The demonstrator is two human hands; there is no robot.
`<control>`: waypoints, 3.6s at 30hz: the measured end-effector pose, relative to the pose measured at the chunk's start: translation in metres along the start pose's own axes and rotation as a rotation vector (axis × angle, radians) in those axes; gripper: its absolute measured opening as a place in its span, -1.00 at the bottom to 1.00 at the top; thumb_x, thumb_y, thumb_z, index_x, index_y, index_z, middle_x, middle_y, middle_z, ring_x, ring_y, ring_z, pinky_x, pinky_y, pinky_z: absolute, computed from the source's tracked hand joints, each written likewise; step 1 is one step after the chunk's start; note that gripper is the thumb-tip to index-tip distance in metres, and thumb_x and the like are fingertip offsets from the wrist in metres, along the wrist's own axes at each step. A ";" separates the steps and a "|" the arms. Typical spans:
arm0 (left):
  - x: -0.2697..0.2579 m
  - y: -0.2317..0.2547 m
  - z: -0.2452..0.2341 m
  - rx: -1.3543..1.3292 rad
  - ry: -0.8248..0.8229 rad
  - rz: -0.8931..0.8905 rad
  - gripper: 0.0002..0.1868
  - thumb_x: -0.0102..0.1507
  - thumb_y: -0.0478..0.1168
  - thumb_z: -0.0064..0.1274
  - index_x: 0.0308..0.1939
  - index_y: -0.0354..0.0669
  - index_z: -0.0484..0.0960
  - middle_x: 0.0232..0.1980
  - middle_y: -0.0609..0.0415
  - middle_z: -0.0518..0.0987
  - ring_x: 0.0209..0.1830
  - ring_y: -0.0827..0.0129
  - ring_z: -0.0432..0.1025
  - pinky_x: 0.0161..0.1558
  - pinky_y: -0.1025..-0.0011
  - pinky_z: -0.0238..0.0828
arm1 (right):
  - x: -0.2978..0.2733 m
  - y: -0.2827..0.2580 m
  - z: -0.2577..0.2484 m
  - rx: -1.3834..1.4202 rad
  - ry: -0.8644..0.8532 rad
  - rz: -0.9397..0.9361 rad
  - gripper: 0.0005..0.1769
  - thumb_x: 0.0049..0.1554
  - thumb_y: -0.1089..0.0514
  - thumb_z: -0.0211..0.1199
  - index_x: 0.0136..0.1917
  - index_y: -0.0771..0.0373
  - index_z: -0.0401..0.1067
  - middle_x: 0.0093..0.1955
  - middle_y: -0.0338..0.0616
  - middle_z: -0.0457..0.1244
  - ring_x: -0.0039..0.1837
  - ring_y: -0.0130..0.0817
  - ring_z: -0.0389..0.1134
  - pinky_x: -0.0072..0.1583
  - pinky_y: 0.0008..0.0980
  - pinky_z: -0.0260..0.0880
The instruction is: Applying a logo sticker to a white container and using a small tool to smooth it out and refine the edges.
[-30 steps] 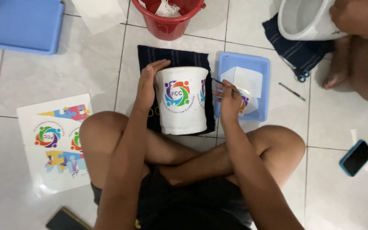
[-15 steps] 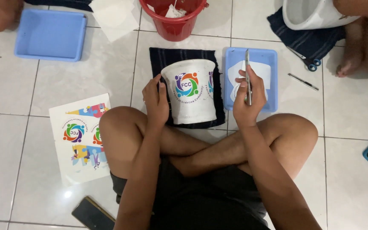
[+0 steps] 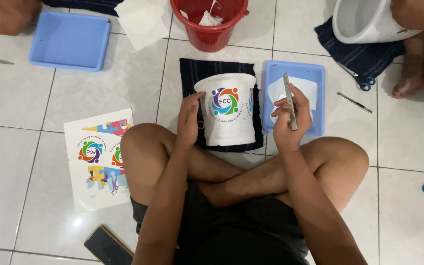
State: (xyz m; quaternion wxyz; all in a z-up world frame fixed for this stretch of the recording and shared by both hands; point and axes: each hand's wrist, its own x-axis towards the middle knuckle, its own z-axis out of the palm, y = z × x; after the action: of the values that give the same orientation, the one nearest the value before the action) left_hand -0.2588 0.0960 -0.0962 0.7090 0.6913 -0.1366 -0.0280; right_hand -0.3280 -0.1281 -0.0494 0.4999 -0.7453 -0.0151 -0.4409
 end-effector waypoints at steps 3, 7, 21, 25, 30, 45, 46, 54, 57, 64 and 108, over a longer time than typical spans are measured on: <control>0.004 -0.003 -0.002 -0.126 -0.093 -0.027 -0.39 0.48 0.10 -0.52 0.37 -0.31 0.24 0.38 -0.25 0.21 0.47 -0.07 -0.04 0.47 0.02 -0.38 | 0.001 0.000 0.001 -0.005 0.011 0.018 -0.54 0.23 0.33 -0.15 0.39 0.33 0.21 -0.25 0.07 0.27 -0.33 -0.19 0.35 -0.17 -0.23 0.38; 0.004 -0.001 0.000 -0.150 -0.160 0.011 -0.41 0.48 0.08 -0.50 0.36 -0.30 0.29 0.37 -0.21 0.26 0.47 -0.01 0.00 0.48 0.08 -0.34 | -0.002 0.006 -0.002 -0.042 0.001 0.063 -0.50 0.16 0.39 -0.18 0.36 0.36 0.26 -0.29 0.02 0.27 -0.29 -0.24 0.37 -0.16 -0.29 0.37; 0.003 0.017 0.009 -0.067 -0.316 0.108 -0.62 0.43 -0.10 -0.19 0.24 -0.21 0.46 0.26 -0.10 0.41 0.42 0.05 0.08 0.46 0.04 -0.22 | 0.019 -0.020 -0.023 -0.079 0.093 -0.022 -0.48 0.18 0.39 -0.18 0.40 0.42 0.20 -0.27 0.10 0.28 -0.37 -0.24 0.31 -0.24 -0.39 0.29; 0.004 0.017 0.011 -0.059 -0.334 0.117 -0.64 0.42 -0.11 -0.18 0.20 -0.22 0.48 0.22 -0.10 0.44 0.41 0.04 0.11 0.45 0.04 -0.19 | 0.019 -0.010 -0.033 -0.090 0.068 -0.049 -0.55 0.22 0.37 -0.19 0.35 0.48 0.24 -0.29 0.13 0.25 -0.37 -0.24 0.28 -0.24 -0.36 0.28; 0.006 0.021 0.011 0.035 -0.331 0.180 -0.68 0.40 -0.14 -0.13 0.16 -0.22 0.50 0.18 -0.10 0.44 0.38 -0.01 0.13 0.43 0.00 -0.15 | 0.016 -0.012 -0.042 -0.156 0.054 0.079 -0.65 0.13 0.43 -0.12 0.01 0.42 0.50 -0.36 0.01 0.25 -0.41 -0.32 0.26 -0.26 -0.41 0.27; 0.008 0.030 0.020 0.305 -0.152 0.321 -0.78 0.32 -0.34 -0.08 0.04 -0.19 0.53 0.24 0.05 0.44 0.33 0.18 0.23 0.36 0.28 0.11 | 0.094 -0.093 -0.064 -0.380 -0.436 -0.100 -0.70 0.26 0.58 -0.01 0.27 0.61 0.19 0.13 0.30 0.28 0.12 -0.07 0.36 0.14 -0.26 0.36; 0.017 0.039 0.028 0.301 -0.152 0.326 -0.78 0.32 -0.34 -0.08 0.04 -0.19 0.53 0.24 0.05 0.44 0.33 0.18 0.23 0.36 0.28 0.11 | 0.102 -0.098 -0.069 -0.384 -0.434 -0.105 -0.70 0.26 0.58 -0.01 0.27 0.61 0.19 0.13 0.30 0.28 0.12 -0.07 0.36 0.14 -0.26 0.36; 0.052 0.042 0.101 0.967 -0.381 0.431 -0.28 0.26 -0.01 -0.05 0.40 -0.26 0.11 0.43 -0.21 0.19 0.50 -0.07 -0.05 0.43 -0.14 -0.38 | 0.138 -0.141 -0.058 -1.000 -0.408 -0.890 -0.77 0.28 0.43 0.53 0.12 0.28 0.55 0.02 -0.22 0.46 0.13 -0.35 0.47 0.12 -0.35 0.24; 0.061 0.031 0.111 0.997 -0.273 0.412 -0.38 0.28 0.09 -0.12 0.27 -0.31 0.34 0.21 -0.04 0.39 0.23 0.12 0.20 0.35 -0.34 -0.59 | 0.131 -0.112 -0.065 -1.049 -0.148 -0.947 -0.84 0.16 0.41 0.50 0.03 0.32 0.67 -0.10 -0.12 0.48 -0.02 -0.32 0.39 0.15 -0.31 0.10; 0.071 0.029 0.089 1.039 -0.157 0.503 -0.55 0.15 -0.15 0.10 0.10 -0.15 0.48 -0.06 0.03 0.42 -0.07 0.17 0.23 0.13 0.04 0.03 | 0.102 -0.089 -0.046 -0.177 -0.070 0.001 -0.85 0.43 0.44 -0.08 0.27 0.43 0.13 0.11 0.17 0.22 0.18 -0.18 0.32 0.23 -0.26 0.48; 0.053 -0.009 0.030 0.403 0.015 0.451 -0.39 0.05 -0.10 0.25 0.09 -0.17 0.33 -0.15 0.07 0.27 -0.11 0.24 0.17 0.13 0.08 -0.09 | 0.003 0.052 0.005 0.560 -0.086 0.779 -0.84 0.27 0.13 0.14 -0.10 0.19 0.23 -0.36 -0.19 0.19 -0.24 -0.34 0.33 -0.06 -0.40 0.38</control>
State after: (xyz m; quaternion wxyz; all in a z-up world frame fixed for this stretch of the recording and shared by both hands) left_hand -0.2133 0.0541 -0.0967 0.5468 0.7705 -0.2842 0.1627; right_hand -0.2989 -0.1516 -0.0863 0.8081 -0.5500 0.1266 -0.1684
